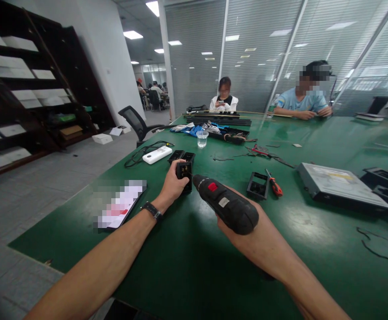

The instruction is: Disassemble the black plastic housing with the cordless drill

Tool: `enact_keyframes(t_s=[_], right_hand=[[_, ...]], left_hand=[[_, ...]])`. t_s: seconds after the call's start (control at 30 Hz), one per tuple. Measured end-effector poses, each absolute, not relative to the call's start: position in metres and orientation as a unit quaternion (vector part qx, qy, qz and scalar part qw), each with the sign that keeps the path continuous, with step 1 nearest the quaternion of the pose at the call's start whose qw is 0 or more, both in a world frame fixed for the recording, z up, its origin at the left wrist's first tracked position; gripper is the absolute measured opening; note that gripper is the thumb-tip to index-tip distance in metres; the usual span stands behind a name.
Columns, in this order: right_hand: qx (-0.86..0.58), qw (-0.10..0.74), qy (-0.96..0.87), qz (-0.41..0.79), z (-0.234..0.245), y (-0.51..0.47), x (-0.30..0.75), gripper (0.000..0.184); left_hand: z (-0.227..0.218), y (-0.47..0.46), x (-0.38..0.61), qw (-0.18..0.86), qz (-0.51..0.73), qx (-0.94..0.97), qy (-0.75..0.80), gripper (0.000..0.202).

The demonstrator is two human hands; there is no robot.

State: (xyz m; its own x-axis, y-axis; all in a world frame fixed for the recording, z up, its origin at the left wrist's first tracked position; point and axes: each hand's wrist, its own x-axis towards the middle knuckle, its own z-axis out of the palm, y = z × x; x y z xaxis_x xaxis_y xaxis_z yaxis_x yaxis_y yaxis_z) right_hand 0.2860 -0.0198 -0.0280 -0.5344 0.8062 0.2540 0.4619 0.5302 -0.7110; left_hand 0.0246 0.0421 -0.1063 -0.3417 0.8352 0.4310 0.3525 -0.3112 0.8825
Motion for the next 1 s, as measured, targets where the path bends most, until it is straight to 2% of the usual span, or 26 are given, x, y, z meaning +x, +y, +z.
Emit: enact_keyframes(t_s=[0.4, 0.77, 1.0], right_hand=[[-0.389, 0.29, -0.82, 0.304, -0.0254, -0.0174, 0.287, 0.014], [-0.38, 0.303, -0.816, 0.312, -0.025, -0.0166, 0.285, 0.008], [-0.379, 0.298, -0.815, 0.323, -0.021, -0.0159, 0.2851, 0.012]], left_hand=[[-0.1097, 0.0449, 0.0241, 0.195, 0.599, 0.552, 0.547, 0.052], [-0.1078, 0.0429, 0.0264, 0.178, 0.598, 0.551, 0.554, 0.051], [-0.1113, 0.0458, 0.0247, 0.178, 0.591, 0.561, 0.552, 0.052]])
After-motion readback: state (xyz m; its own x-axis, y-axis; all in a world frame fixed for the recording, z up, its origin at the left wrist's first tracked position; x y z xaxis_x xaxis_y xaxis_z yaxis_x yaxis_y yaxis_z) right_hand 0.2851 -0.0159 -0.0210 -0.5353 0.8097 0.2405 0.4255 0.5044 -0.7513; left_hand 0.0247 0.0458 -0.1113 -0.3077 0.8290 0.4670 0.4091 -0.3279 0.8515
